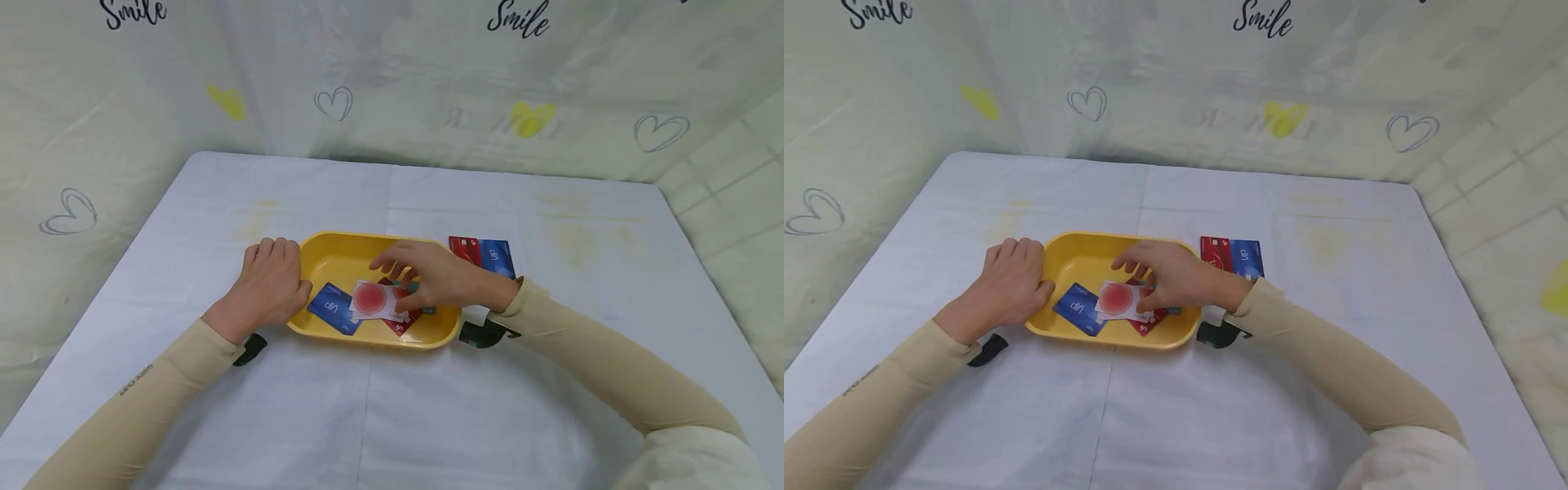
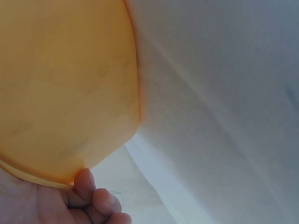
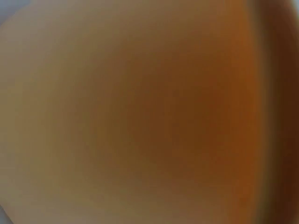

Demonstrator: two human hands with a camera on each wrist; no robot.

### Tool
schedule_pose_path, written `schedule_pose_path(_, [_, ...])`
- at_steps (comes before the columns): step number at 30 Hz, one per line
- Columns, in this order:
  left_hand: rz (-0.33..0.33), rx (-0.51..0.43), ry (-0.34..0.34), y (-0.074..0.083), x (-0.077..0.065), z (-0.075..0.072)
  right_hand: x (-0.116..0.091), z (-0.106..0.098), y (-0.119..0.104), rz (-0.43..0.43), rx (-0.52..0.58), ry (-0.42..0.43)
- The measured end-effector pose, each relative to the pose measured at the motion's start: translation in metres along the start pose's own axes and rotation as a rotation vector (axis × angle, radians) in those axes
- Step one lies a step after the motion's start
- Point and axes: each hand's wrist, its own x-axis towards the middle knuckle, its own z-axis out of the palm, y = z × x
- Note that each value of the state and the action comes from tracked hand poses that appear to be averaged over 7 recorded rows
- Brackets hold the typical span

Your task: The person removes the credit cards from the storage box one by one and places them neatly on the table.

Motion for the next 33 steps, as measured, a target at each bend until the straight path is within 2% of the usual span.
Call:
schedule_pose_path(4, [0.0,-0.002,0.003,-0.001,0.0,0.001,0.004,0.001,-0.001,-0.009,-0.055,-0.02])
schedule_pose_path(15, [0.005,0.007,0.016,-0.003,0.0,0.003,0.012,0.005,0.003,0.056,-0.117,-0.125])
schedule_pose_path(23, [0.003,-0.009,0.017,-0.001,0.0,0.004,0.018,0.01,0.007,0.052,-0.133,-0.182])
schedule_pose_path(33, [0.0,0.003,0.017,-0.001,0.0,0.003,0.021,0.009,0.007,0.068,-0.122,-0.198])
